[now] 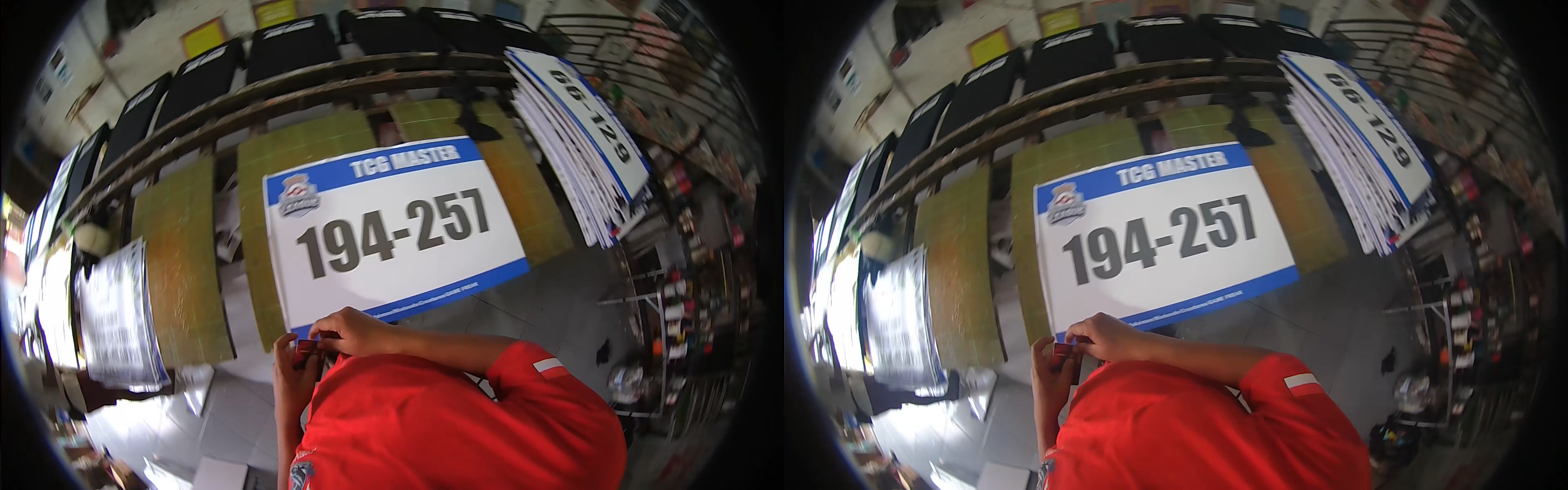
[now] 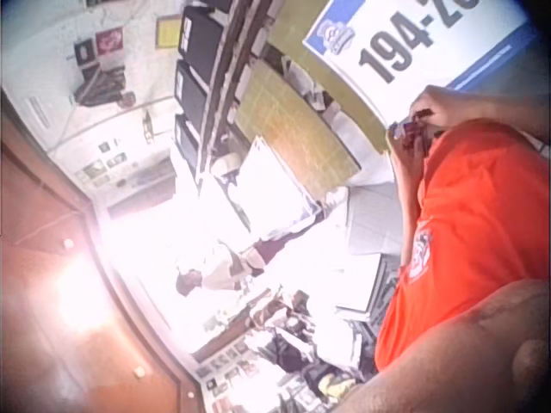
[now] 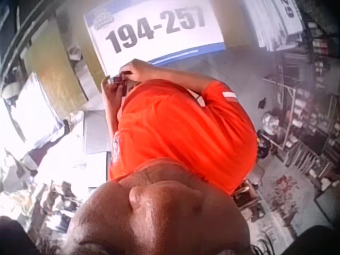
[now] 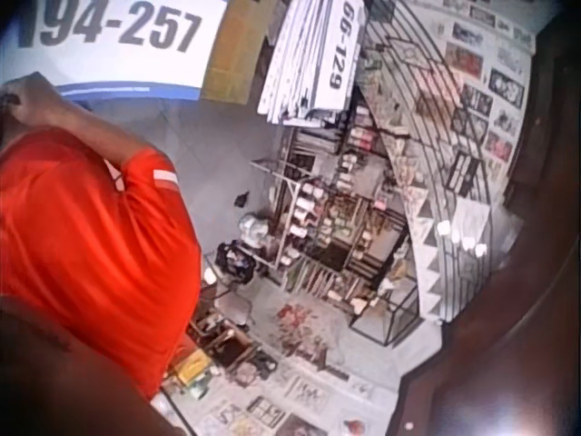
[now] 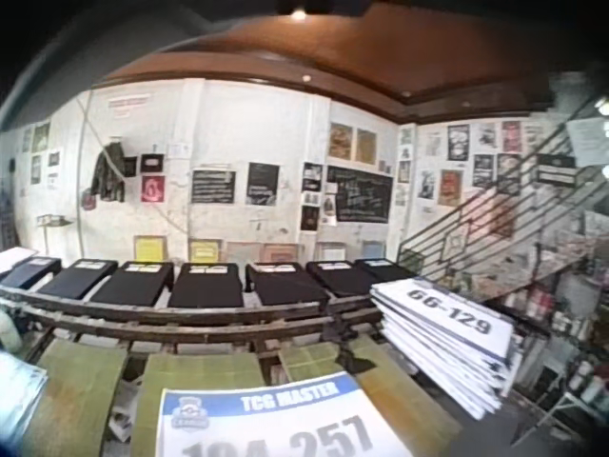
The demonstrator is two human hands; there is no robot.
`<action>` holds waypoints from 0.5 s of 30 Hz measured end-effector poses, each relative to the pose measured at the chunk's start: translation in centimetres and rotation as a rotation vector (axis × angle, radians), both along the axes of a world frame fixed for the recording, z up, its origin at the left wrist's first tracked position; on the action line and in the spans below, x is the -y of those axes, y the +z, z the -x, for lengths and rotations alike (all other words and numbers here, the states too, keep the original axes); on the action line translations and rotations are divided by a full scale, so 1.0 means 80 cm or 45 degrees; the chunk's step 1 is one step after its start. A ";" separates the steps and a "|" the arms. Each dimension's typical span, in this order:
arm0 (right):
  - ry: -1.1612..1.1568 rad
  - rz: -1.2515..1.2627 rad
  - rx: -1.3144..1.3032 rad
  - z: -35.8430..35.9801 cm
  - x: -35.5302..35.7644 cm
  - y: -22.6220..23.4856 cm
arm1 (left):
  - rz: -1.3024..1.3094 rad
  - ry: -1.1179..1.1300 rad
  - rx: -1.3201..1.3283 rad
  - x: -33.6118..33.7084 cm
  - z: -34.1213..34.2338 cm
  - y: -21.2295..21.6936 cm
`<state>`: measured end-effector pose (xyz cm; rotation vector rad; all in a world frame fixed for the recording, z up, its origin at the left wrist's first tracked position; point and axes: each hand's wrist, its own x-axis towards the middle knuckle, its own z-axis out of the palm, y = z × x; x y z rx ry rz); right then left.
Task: The person assembles large printed posters by layering printed sheets onto white backing boards. They wipe the surface with a cloth, align the printed sheet, and use a spray bottle to apply adhesive or moisture before smoothing the layers together.
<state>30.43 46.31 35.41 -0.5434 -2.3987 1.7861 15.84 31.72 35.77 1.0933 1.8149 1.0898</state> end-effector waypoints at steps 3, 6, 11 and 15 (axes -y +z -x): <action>-0.440 -0.301 -0.240 -0.061 -0.031 -0.004 | -0.137 -0.145 -0.055 -0.031 -0.012 0.010; -1.127 -0.572 -0.285 -0.202 -0.144 0.011 | -0.209 -0.262 -0.227 -0.034 -0.003 0.027; -2.518 -0.940 -0.491 -0.599 -0.293 0.064 | -0.725 -0.191 -0.541 0.016 0.066 0.107; -3.160 -1.079 -0.005 -0.803 -0.314 0.046 | -1.974 -0.652 -0.139 0.008 0.015 0.261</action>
